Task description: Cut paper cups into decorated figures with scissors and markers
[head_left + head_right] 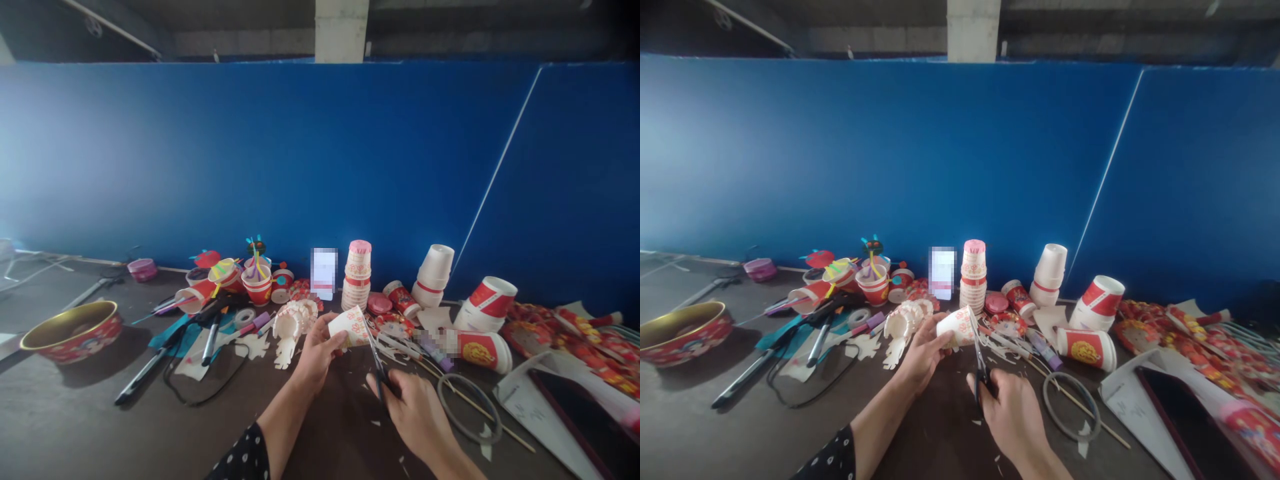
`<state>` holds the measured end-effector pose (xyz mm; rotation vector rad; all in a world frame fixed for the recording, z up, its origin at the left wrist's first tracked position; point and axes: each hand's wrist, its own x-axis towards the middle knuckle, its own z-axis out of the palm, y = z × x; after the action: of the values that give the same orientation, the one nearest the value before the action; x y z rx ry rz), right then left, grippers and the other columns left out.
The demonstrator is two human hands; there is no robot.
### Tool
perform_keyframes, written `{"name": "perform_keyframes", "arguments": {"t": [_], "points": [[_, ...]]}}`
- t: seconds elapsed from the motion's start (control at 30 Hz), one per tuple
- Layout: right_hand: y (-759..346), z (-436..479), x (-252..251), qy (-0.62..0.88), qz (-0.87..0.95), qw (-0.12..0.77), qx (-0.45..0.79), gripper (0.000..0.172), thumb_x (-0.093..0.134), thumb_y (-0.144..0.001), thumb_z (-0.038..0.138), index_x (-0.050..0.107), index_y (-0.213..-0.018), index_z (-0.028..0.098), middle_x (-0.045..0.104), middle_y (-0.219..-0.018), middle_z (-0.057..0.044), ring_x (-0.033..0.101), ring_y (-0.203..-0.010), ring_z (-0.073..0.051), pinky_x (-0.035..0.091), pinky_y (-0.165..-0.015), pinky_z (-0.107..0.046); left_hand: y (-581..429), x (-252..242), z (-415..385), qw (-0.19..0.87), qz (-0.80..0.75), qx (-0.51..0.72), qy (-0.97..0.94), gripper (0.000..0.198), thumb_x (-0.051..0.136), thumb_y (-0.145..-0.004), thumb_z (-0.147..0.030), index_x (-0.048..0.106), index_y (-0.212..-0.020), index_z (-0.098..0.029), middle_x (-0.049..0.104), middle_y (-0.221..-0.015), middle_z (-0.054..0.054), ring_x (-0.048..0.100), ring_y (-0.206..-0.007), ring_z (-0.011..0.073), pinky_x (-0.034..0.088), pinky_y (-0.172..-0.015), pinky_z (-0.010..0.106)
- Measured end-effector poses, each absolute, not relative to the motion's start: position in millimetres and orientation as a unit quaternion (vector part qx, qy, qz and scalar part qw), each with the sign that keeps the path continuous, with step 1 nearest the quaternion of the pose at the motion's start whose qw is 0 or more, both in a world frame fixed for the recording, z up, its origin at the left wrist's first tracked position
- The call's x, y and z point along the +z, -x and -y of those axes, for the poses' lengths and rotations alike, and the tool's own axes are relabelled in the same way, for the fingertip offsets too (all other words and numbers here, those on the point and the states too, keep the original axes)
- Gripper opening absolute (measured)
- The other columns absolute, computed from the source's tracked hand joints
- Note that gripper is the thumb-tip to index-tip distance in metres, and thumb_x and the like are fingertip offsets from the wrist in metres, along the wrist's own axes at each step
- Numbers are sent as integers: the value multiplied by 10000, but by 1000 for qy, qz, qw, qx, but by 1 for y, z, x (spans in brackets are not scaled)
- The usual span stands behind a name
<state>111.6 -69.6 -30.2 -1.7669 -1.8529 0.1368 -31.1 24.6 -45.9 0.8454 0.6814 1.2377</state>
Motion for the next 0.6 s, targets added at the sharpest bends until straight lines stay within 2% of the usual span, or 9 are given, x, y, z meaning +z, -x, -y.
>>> {"name": "perform_keyframes", "arguments": {"t": [0.6], "points": [[-113, 70, -33, 668, 682, 294, 51, 378, 434, -802, 432, 489, -516, 191, 573, -470, -18, 495, -430, -126, 275, -451, -221, 30, -44, -21, 677, -310, 534, -400, 430, 731, -541, -296, 551, -918, -193, 595, -755, 3, 507, -582, 90, 329, -487, 186]]}}
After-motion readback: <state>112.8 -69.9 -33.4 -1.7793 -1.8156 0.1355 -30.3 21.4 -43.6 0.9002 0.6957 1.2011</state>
